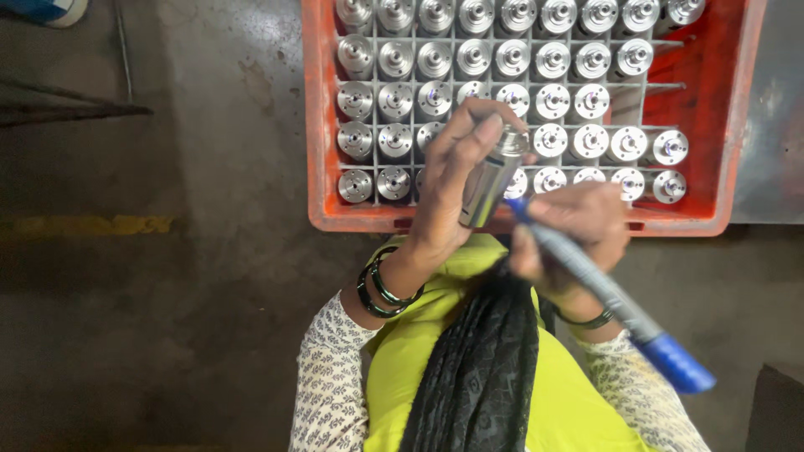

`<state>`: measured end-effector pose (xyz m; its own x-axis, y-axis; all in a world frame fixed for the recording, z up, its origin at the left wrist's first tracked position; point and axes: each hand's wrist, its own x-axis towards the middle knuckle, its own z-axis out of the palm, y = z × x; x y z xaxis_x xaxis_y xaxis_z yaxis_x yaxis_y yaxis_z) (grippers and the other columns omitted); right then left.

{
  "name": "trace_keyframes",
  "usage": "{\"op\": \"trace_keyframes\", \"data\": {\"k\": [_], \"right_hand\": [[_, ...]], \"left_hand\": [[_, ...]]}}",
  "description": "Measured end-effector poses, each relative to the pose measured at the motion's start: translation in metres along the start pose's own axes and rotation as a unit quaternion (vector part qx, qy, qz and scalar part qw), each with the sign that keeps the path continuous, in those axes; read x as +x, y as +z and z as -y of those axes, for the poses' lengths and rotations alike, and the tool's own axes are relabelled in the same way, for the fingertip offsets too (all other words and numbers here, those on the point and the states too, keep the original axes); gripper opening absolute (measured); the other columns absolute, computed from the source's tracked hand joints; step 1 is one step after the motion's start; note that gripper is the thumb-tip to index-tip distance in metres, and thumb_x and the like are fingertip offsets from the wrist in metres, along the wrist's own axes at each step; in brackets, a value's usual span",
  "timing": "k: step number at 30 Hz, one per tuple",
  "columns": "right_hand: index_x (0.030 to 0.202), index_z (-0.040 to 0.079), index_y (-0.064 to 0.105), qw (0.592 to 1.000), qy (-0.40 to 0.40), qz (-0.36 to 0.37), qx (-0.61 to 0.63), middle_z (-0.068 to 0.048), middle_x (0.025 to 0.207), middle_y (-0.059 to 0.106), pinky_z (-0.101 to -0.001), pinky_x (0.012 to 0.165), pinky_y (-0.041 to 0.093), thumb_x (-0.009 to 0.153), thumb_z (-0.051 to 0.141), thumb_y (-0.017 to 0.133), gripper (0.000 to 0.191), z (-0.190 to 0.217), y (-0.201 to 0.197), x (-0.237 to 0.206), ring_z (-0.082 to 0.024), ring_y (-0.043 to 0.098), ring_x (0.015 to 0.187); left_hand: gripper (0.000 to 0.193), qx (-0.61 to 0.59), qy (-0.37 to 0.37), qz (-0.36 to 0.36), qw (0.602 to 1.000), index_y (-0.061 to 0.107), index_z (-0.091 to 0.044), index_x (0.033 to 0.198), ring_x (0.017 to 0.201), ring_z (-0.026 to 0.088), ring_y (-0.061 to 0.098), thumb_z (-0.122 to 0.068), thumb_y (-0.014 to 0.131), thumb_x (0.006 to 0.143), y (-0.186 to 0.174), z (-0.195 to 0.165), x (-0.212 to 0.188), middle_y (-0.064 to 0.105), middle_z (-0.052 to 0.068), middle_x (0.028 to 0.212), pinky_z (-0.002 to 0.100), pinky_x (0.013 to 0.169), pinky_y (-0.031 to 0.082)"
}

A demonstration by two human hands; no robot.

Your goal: The person holds a cylindrical metal part in one hand and a blue permanent marker in the other, writing or dabbing a mark on the part, then places the marked part into a compartment of a red grid tray filled with similar machined parts, repeating this cycle for successive parts.

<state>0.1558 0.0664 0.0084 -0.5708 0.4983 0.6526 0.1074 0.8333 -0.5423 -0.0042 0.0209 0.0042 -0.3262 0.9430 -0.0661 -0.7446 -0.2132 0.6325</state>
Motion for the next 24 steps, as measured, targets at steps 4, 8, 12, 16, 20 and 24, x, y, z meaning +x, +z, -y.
{"op": "trace_keyframes", "data": {"k": [4,8,12,16,20,24], "right_hand": [[0.110,0.007,0.057,1.000,-0.002,0.014,0.026,-0.009,0.091,0.068,-0.0341,0.073,0.047,0.092,0.012,0.071,0.023,0.002,-0.002,-0.007,-0.021,0.063,0.080],[0.113,0.006,0.060,0.998,0.015,-0.051,0.020,-0.006,0.090,0.066,-0.0347,0.074,0.045,0.093,0.010,0.071,0.022,-0.003,0.003,0.002,-0.020,0.058,0.074],[0.111,0.007,0.059,0.999,-0.012,-0.019,0.030,-0.008,0.088,0.066,-0.0349,0.071,0.046,0.094,0.012,0.072,0.022,0.000,0.009,0.001,-0.023,0.059,0.078],[0.102,0.005,0.058,0.990,0.045,-0.048,0.126,-0.009,0.080,0.063,-0.0284,0.060,0.047,0.087,0.018,0.066,0.021,-0.009,-0.008,-0.013,-0.015,0.060,0.068],[0.108,0.004,0.048,0.948,0.098,-0.301,0.020,-0.005,0.087,0.052,-0.0274,0.072,0.044,0.099,0.022,0.073,0.033,-0.042,-0.039,-0.022,-0.016,0.050,0.075],[0.110,0.004,0.048,0.917,0.130,-0.372,0.056,-0.008,0.090,0.052,-0.0253,0.072,0.047,0.100,0.021,0.074,0.033,-0.058,-0.055,-0.026,-0.018,0.051,0.077]], "left_hand": [[0.033,0.070,0.029,-0.002,0.997,0.056,0.003,0.116,0.087,0.011,0.053,-0.030,0.055,0.115,-0.002,0.004,-0.002,0.056,0.006,0.100,0.027,0.080,0.046],[0.033,-0.014,0.013,0.000,1.000,0.056,-0.003,0.119,0.096,0.016,0.067,-0.034,0.045,0.115,-0.004,0.009,0.001,0.064,0.008,0.104,0.031,0.089,0.057],[0.035,-0.008,0.010,-0.006,1.000,0.054,-0.001,0.114,0.091,0.018,0.067,-0.035,0.049,0.118,-0.007,0.010,0.003,0.063,0.012,0.098,0.032,0.089,0.055],[0.037,0.049,-0.045,0.029,0.997,0.053,-0.003,0.124,0.101,0.017,0.064,-0.036,0.061,0.108,0.001,0.001,0.002,0.062,0.012,0.110,0.033,0.091,0.054],[0.038,0.411,0.081,0.154,0.895,0.048,-0.005,0.130,0.113,0.017,0.065,-0.029,0.069,0.108,0.025,-0.014,0.023,0.063,0.009,0.120,0.033,0.101,0.055],[0.049,0.511,0.270,0.277,0.767,0.040,-0.007,0.138,0.126,0.026,0.061,-0.014,0.075,0.103,0.052,-0.007,0.085,0.058,0.009,0.133,0.036,0.108,0.053]]}}
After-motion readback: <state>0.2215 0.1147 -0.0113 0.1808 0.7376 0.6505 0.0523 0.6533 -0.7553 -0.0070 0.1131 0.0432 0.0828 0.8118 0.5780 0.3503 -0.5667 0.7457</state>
